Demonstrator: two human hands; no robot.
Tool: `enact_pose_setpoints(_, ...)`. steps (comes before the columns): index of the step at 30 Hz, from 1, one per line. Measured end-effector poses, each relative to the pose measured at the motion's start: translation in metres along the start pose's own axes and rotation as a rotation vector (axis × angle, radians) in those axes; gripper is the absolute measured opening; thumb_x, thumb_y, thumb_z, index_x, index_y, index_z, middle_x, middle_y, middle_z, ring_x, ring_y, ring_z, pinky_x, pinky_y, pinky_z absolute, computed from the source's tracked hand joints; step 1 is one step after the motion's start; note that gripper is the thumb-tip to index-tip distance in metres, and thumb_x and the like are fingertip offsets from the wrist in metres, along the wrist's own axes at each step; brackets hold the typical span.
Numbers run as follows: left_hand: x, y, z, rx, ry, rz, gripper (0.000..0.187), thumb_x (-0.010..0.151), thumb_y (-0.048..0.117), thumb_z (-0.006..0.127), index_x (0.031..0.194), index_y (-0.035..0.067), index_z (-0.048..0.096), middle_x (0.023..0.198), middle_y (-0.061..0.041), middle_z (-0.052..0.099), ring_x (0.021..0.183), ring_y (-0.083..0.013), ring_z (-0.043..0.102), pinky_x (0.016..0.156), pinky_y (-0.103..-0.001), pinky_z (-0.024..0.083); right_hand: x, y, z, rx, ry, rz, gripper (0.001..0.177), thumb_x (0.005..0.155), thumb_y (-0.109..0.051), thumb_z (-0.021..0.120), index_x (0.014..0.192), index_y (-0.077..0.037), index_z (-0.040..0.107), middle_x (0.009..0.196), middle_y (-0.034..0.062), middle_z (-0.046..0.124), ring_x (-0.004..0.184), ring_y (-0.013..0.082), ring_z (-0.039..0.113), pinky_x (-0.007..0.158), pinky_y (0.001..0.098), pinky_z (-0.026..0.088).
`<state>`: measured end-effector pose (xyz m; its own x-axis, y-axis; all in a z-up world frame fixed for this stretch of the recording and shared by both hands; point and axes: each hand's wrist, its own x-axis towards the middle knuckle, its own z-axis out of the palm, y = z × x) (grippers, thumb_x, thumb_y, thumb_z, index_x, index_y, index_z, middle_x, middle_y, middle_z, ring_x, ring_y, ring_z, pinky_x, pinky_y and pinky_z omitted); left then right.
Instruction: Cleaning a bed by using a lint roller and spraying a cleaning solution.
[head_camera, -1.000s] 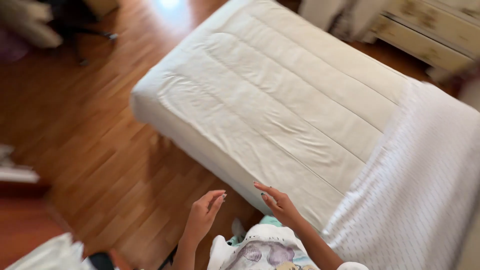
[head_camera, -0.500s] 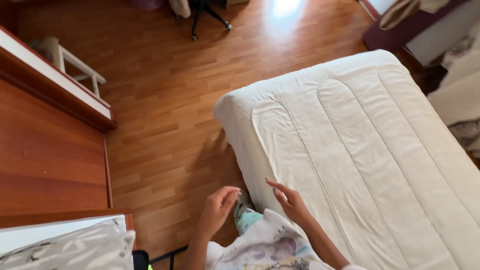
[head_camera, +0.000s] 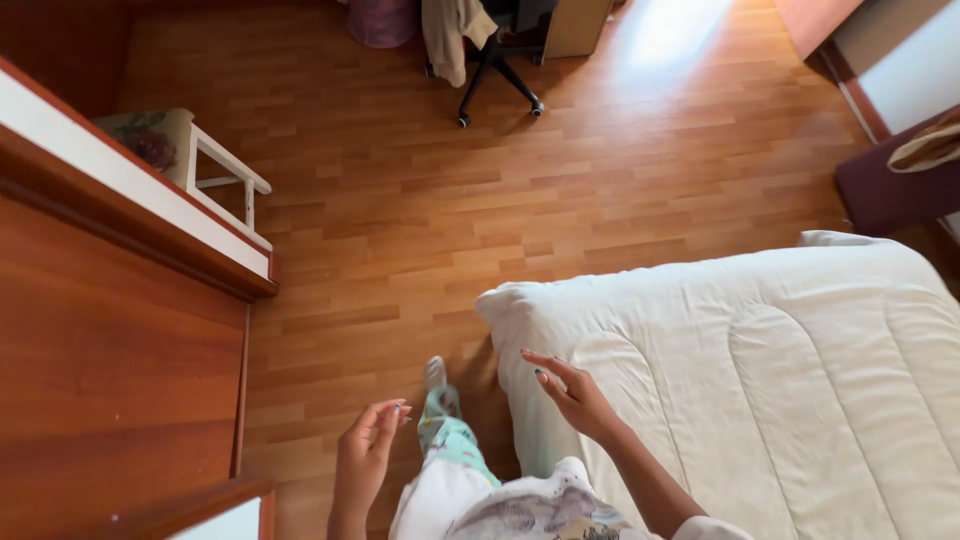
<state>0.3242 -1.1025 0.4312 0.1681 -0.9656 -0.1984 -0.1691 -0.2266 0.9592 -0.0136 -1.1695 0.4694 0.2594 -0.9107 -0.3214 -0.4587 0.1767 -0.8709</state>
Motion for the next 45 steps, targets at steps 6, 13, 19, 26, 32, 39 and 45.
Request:
enact_pose_setpoints(6, 0.186, 0.046, -0.013, 0.128, -0.046, -0.004, 0.030, 0.103, 0.027, 0.057, 0.109, 0.003, 0.074, 0.097, -0.009, 0.083, 0.093, -0.0152, 0.076, 0.085, -0.027, 0.057, 0.163, 0.029, -0.010, 0.137, 0.176, -0.197, 0.036, 0.104, -0.013, 0.053, 0.138, -0.008, 0.063, 0.130, 0.0105, 0.075, 0.123, 0.0157, 0.064, 0.104, 0.0302, 0.047)
enact_pose_setpoints(13, 0.398, 0.157, 0.055, 0.336, -0.429, 0.292, 0.024, 0.100, 0.023, 0.061, 0.106, 0.004, 0.073, 0.093, -0.008, 0.080, 0.086, -0.0166, 0.077, 0.076, -0.028, 0.059, 0.279, -0.021, -0.086, 0.242, 0.298, -0.029, 0.040, 0.102, -0.016, 0.054, 0.139, -0.009, 0.064, 0.129, 0.0092, 0.076, 0.120, 0.0171, 0.065, 0.104, 0.0310, 0.049)
enact_pose_setpoints(19, 0.553, 0.212, 0.178, 0.248, -0.599, 0.315, 0.021, 0.099, 0.020, 0.061, 0.106, 0.004, 0.072, 0.096, -0.008, 0.080, 0.088, -0.0167, 0.077, 0.075, -0.029, 0.060, 0.379, 0.019, -0.200, 0.226, 0.514, 0.002, 0.037, 0.104, -0.019, 0.051, 0.137, -0.008, 0.064, 0.136, 0.0072, 0.071, 0.128, 0.0148, 0.061, 0.106, 0.0302, 0.044)
enact_pose_setpoints(26, 0.722, 0.276, 0.300, 0.205, -0.572, 0.345, 0.021, 0.098, 0.019, 0.061, 0.103, 0.003, 0.073, 0.091, -0.009, 0.081, 0.086, -0.0168, 0.078, 0.077, -0.029, 0.059, 0.516, 0.006, -0.383, 0.285, 0.592, 0.155, 0.037, 0.110, -0.019, 0.054, 0.142, -0.010, 0.068, 0.122, 0.0201, 0.068, 0.116, 0.0354, 0.055, 0.100, 0.0416, 0.047)
enact_pose_setpoints(32, 0.851, 0.343, 0.372, 0.215, -0.503, 0.293, 0.022, 0.097, 0.020, 0.062, 0.103, 0.003, 0.074, 0.092, -0.008, 0.083, 0.087, -0.0155, 0.080, 0.076, -0.029, 0.060, 0.629, -0.012, -0.505, 0.199, 0.645, -0.200, 0.028, 0.095, -0.003, 0.063, 0.122, -0.005, 0.072, 0.128, 0.0098, 0.074, 0.122, 0.0196, 0.066, 0.102, 0.0314, 0.050)
enact_pose_setpoints(39, 1.016, 0.424, 0.484, 0.110, -0.580, 0.417, 0.021, 0.099, 0.017, 0.062, 0.106, 0.001, 0.073, 0.096, -0.008, 0.082, 0.090, -0.0154, 0.079, 0.078, -0.026, 0.059, 0.754, -0.007, -0.614, 0.281, 0.772, -0.179, 0.008, 0.091, -0.003, 0.071, 0.099, -0.001, 0.073, 0.115, 0.0099, 0.078, 0.107, 0.0216, 0.072, 0.090, 0.0322, 0.055)
enact_pose_setpoints(45, 1.145, 0.510, 0.615, 0.307, -0.695, 0.431, 0.018, 0.093, 0.018, 0.067, 0.103, 0.004, 0.075, 0.097, -0.007, 0.081, 0.086, -0.0143, 0.077, 0.060, -0.029, 0.055, 0.831, 0.005, -0.712, 0.353, 0.844, -0.092, 0.010, 0.092, -0.006, 0.071, 0.085, 0.000, 0.070, 0.109, 0.0117, 0.078, 0.107, 0.0207, 0.071, 0.091, 0.0328, 0.053)
